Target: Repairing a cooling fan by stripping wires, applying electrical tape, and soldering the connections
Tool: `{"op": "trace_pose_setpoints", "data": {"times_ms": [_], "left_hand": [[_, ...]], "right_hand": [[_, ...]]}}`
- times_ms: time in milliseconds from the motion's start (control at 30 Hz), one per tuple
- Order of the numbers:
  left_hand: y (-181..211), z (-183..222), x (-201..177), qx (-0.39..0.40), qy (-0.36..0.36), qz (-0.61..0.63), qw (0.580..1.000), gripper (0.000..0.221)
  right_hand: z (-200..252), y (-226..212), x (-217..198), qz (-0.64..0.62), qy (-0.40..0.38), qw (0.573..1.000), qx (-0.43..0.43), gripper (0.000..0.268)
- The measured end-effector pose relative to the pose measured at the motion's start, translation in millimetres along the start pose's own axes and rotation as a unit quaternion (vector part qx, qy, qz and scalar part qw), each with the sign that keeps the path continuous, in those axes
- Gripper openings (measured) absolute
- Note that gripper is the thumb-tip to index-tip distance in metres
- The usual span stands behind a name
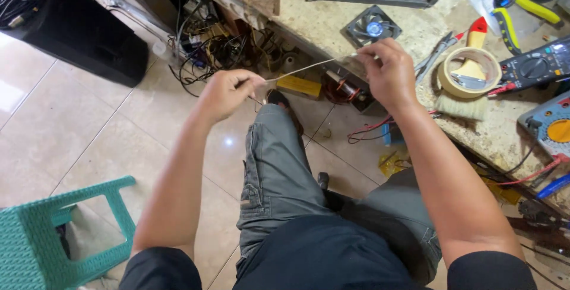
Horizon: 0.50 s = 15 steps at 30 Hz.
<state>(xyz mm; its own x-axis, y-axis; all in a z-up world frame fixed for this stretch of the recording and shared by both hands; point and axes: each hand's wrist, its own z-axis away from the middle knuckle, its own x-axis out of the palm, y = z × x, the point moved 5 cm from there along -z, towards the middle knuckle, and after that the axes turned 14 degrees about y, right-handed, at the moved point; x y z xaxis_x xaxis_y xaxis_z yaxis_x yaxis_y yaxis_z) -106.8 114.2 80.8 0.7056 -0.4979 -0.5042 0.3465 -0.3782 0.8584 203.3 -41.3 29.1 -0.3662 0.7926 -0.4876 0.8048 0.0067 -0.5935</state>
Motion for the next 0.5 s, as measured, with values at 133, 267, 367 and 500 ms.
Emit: {"op": "trace_pose_setpoints", "data": {"times_ms": [133, 267, 367, 500], "left_hand": [[-39, 5, -59, -0.048, 0.022, 0.004, 0.999, 0.017], [-35, 19, -95, -0.075, 0.038, 0.003, 0.996, 0.015], [-35, 25, -99, -0.093, 0.047, -0.011, 0.995, 0.014], [-50, 29, -88, -0.122, 0.074, 0.005, 0.990, 0.012]], "right_hand": [[0, -1, -1, -0.040, 0.011, 0.998, 0.036, 0.009], [0, 4, 1, -0.048, 0.024, 0.998, 0.031, 0.010], [-1, -1, -2, -0.066, 0.023, 0.997, 0.041, 0.010], [-1, -3, -5, -0.094, 0.020, 0.993, 0.073, 0.015]]}}
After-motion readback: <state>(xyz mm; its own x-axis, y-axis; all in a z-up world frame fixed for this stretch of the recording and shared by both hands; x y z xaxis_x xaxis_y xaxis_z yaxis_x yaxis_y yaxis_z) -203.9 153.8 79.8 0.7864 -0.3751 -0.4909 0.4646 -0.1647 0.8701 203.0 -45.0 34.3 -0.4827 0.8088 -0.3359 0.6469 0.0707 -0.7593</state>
